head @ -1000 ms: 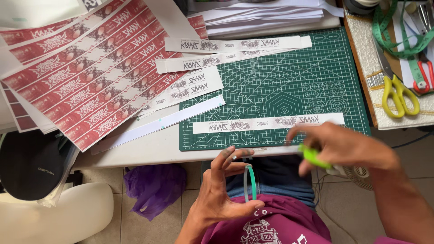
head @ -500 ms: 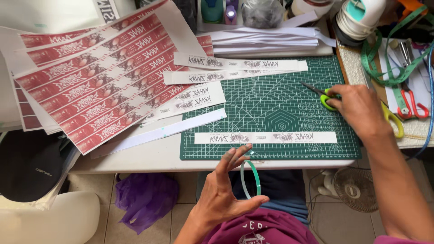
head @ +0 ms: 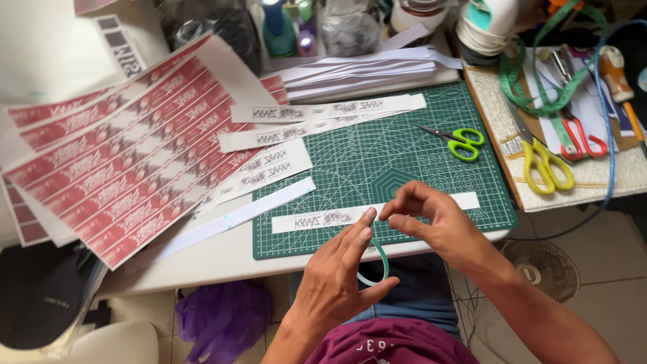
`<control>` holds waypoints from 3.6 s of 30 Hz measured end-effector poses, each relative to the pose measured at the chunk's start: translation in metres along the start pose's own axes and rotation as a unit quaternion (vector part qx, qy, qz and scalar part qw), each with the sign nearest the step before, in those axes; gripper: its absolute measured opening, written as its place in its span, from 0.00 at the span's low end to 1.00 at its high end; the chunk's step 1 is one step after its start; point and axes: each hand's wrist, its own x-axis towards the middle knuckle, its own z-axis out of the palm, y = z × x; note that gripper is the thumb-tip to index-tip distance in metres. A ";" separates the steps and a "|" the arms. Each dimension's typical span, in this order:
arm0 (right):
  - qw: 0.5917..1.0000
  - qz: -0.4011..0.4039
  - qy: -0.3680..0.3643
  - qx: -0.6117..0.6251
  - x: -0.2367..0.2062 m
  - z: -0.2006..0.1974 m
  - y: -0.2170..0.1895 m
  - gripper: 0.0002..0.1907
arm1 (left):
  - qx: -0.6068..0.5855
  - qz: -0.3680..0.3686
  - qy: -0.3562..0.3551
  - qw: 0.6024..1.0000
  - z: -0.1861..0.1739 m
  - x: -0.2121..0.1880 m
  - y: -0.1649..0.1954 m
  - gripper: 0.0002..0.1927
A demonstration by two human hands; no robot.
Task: The person assembles long white paper strips by applying small pieces of green tape to the ends and pressing them together. They use scissors to cut the tape and repeat the process on multiple strips on a green cutting mat.
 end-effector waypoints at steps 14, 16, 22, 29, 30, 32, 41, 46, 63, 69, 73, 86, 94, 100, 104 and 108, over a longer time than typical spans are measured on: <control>0.993 -0.018 0.110 -0.029 -0.017 -0.056 0.032 0.13 | 0.047 0.024 -0.065 0.996 0.008 0.032 -0.029 0.52; 0.988 -0.034 0.136 -0.071 -0.024 -0.071 0.035 0.14 | 0.062 0.036 -0.042 0.997 0.009 0.050 -0.044 0.54; 0.982 -0.012 0.184 -0.027 -0.043 -0.103 0.059 0.16 | 0.040 -0.010 -0.106 0.994 0.038 0.098 -0.073 0.55; 0.982 -0.015 0.189 -0.017 -0.039 -0.125 0.069 0.18 | 0.077 -0.065 -0.249 0.963 0.095 0.134 -0.093 0.55; 0.981 -0.016 0.193 -0.020 -0.038 -0.126 0.069 0.19 | 0.084 -0.039 -0.230 0.969 0.104 0.137 -0.096 0.56; 0.979 -0.018 0.198 -0.038 -0.034 -0.129 0.069 0.19 | 0.097 0.000 -0.197 0.976 0.117 0.141 -0.100 0.57; 0.972 -0.038 0.222 -0.075 -0.025 -0.138 0.050 0.17 | -0.013 -0.042 -0.125 0.991 0.108 0.168 -0.118 0.51; 0.909 -0.095 0.236 -0.329 0.008 -0.137 0.014 0.13 | -0.005 -0.053 -0.082 0.995 0.072 0.164 -0.124 0.44; 0.443 -0.354 0.219 -0.794 0.207 -0.087 -0.069 0.05 | 0.182 -0.014 0.075 0.980 -0.025 0.002 -0.104 0.32; 0.360 -0.323 0.180 -0.856 0.215 -0.072 -0.063 0.05 | 0.192 -0.030 0.139 0.971 -0.017 -0.009 -0.110 0.31; 0.383 -0.331 0.200 -0.839 0.216 -0.065 -0.061 0.09 | 0.195 -0.033 0.129 0.972 -0.017 -0.009 -0.109 0.30; 0.549 -0.285 0.232 -0.751 0.211 -0.074 -0.068 0.09 | 0.187 -0.043 0.144 0.971 -0.019 -0.009 -0.110 0.30; 0.524 -0.388 0.173 -0.738 0.132 -0.034 -0.131 0.13 | 0.069 -0.046 0.281 0.956 -0.043 0.051 -0.085 0.37; 0.681 -0.393 0.037 -0.617 0.037 0.011 -0.179 0.10 | -0.072 -0.012 0.235 0.969 -0.031 0.115 -0.042 0.48; 0.699 -0.328 0.038 -0.635 0.000 -0.024 -0.177 0.08 | -0.163 -0.035 0.120 0.979 -0.039 0.086 -0.024 0.44; 0.683 -0.237 0.008 -0.691 -0.016 -0.087 -0.140 0.05 | -0.166 -0.070 0.027 0.983 -0.055 0.043 -0.015 0.44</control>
